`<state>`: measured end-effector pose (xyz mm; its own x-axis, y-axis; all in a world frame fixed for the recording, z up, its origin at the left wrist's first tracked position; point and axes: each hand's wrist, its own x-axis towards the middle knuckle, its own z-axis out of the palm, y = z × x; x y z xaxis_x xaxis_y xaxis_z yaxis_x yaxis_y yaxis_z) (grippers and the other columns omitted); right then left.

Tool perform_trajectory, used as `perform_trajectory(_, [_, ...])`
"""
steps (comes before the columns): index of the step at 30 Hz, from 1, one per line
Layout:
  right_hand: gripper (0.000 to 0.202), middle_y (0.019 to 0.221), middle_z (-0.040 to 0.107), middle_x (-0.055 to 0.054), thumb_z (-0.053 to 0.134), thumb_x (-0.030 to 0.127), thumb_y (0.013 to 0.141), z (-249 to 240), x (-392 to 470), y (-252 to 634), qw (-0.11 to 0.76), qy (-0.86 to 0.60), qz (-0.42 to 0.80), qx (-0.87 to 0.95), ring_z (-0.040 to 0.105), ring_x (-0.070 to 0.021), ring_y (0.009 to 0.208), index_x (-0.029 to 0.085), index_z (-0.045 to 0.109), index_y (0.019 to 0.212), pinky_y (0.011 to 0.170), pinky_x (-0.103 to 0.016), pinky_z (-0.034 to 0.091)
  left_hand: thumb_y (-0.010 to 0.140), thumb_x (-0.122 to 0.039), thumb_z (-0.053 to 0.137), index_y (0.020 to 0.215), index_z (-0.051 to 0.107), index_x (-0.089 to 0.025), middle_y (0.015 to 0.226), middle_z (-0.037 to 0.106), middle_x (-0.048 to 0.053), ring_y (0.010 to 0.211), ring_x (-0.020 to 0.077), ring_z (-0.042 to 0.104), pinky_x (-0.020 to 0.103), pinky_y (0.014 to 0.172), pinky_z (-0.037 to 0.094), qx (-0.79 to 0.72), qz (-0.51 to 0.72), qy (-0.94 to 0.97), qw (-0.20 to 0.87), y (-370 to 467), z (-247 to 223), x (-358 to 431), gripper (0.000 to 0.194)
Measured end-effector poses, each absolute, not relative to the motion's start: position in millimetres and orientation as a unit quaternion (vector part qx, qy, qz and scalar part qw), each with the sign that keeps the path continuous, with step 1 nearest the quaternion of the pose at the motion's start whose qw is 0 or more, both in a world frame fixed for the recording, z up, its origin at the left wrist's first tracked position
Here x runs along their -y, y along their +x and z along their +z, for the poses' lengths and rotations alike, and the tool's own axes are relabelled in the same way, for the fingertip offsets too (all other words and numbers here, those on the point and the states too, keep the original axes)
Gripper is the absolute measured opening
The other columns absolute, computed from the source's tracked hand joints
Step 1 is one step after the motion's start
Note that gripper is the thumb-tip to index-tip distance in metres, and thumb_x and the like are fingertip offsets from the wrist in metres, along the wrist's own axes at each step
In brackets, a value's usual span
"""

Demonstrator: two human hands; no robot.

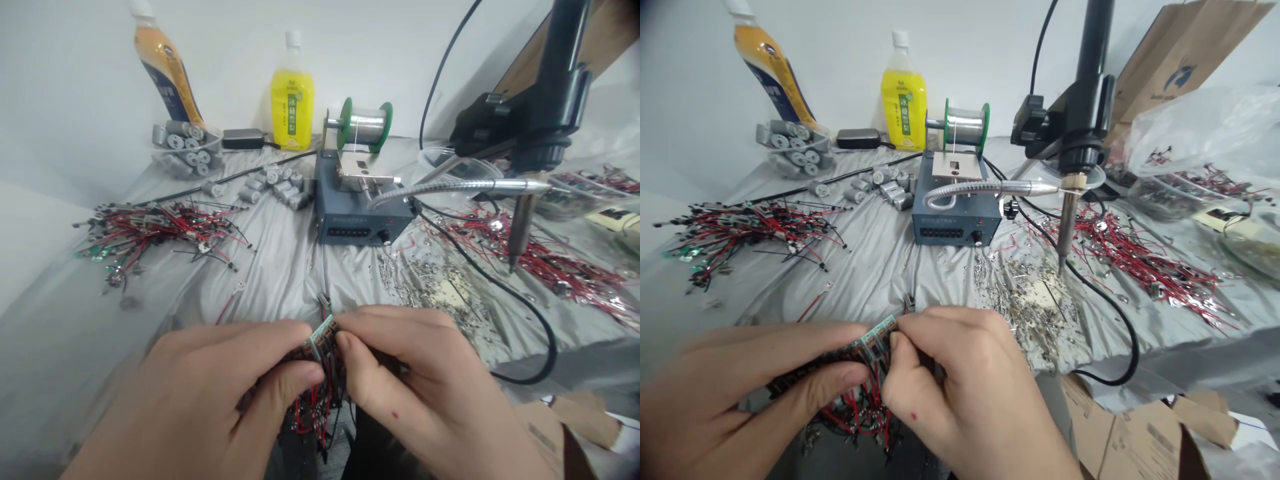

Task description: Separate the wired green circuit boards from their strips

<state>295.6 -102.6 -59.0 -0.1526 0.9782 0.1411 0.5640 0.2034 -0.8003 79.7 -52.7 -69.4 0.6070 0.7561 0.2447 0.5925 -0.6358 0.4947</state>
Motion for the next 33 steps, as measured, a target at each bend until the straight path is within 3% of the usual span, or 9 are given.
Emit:
perform_trajectory(3, [0.035, 0.06, 0.042, 0.006, 0.052, 0.016, 0.101, -60, 103, 294, 0.34, -0.559, 0.268, 0.707, 0.042, -0.0069, 0.055, 0.02, 0.041, 0.067, 0.053, -0.024, 0.029, 0.102, -0.028, 0.056, 0.086, 0.069, -0.036, 0.089, 0.085, -0.007, 0.074, 0.0196, 0.081, 0.03, 0.049, 0.05, -0.375, 0.21, 0.893, 0.134, 81, -68, 54, 0.023])
perform_trajectory(12, [0.033, 0.059, 0.035, 0.007, 0.054, 0.011, 0.092, -65, 102, 285, 0.376, -0.571, 0.224, 0.695, 0.036, -0.0055, 0.052, 0.02, 0.037, 0.065, 0.051, -0.023, 0.025, 0.103, -0.029, 0.05, 0.076, 0.066, -0.033, 0.082, 0.084, -0.006, 0.069, 0.0192, 0.08, 0.031, 0.052, 0.053, -0.404, 0.171, 0.889, 0.13, 85, -58, 54, 0.032])
perform_trajectory(16, [0.037, 0.058, 0.034, 0.007, 0.054, 0.015, 0.097, -62, 101, 289, 0.368, -0.571, 0.276, 0.68, 0.037, -0.0063, 0.052, 0.02, 0.035, 0.065, 0.052, -0.024, 0.026, 0.103, -0.033, 0.053, 0.08, 0.071, -0.034, 0.082, 0.084, -0.005, 0.068, 0.0196, 0.08, 0.029, 0.049, 0.054, -0.389, 0.193, 0.889, 0.147, 85, -61, 53, 0.029])
perform_trajectory(21, [0.038, 0.062, 0.05, 0.005, 0.055, 0.024, 0.106, -59, 101, 296, 0.348, -0.549, 0.34, 0.68, 0.047, -0.0082, 0.057, 0.02, 0.054, 0.069, 0.056, -0.025, 0.034, 0.1, -0.043, 0.059, 0.092, 0.079, -0.039, 0.073, 0.08, -0.003, 0.077, 0.0238, 0.082, 0.028, 0.059, 0.063, -0.404, 0.22, 0.865, 0.198, 98, -53, 50, 0.022])
perform_trajectory(26, [0.041, 0.061, 0.046, 0.007, 0.063, 0.021, 0.104, -61, 101, 297, 0.355, -0.543, 0.331, 0.685, 0.046, -0.0062, 0.056, 0.019, 0.05, 0.066, 0.054, -0.022, 0.032, 0.1, -0.048, 0.06, 0.096, 0.081, -0.04, 0.073, 0.079, -0.001, 0.086, 0.0259, 0.083, 0.03, 0.067, 0.067, -0.404, 0.236, 0.856, 0.22, 111, -44, 45, 0.023])
perform_trajectory(33, [0.035, 0.061, 0.044, 0.007, 0.058, 0.017, 0.102, -64, 100, 293, 0.339, -0.558, 0.283, 0.702, 0.043, -0.0048, 0.055, 0.019, 0.046, 0.069, 0.054, -0.02, 0.03, 0.101, -0.039, 0.06, 0.093, 0.078, -0.037, 0.075, 0.081, -0.003, 0.075, 0.0227, 0.081, 0.028, 0.055, 0.059, -0.401, 0.223, 0.87, 0.18, 92, -55, 52, 0.02])
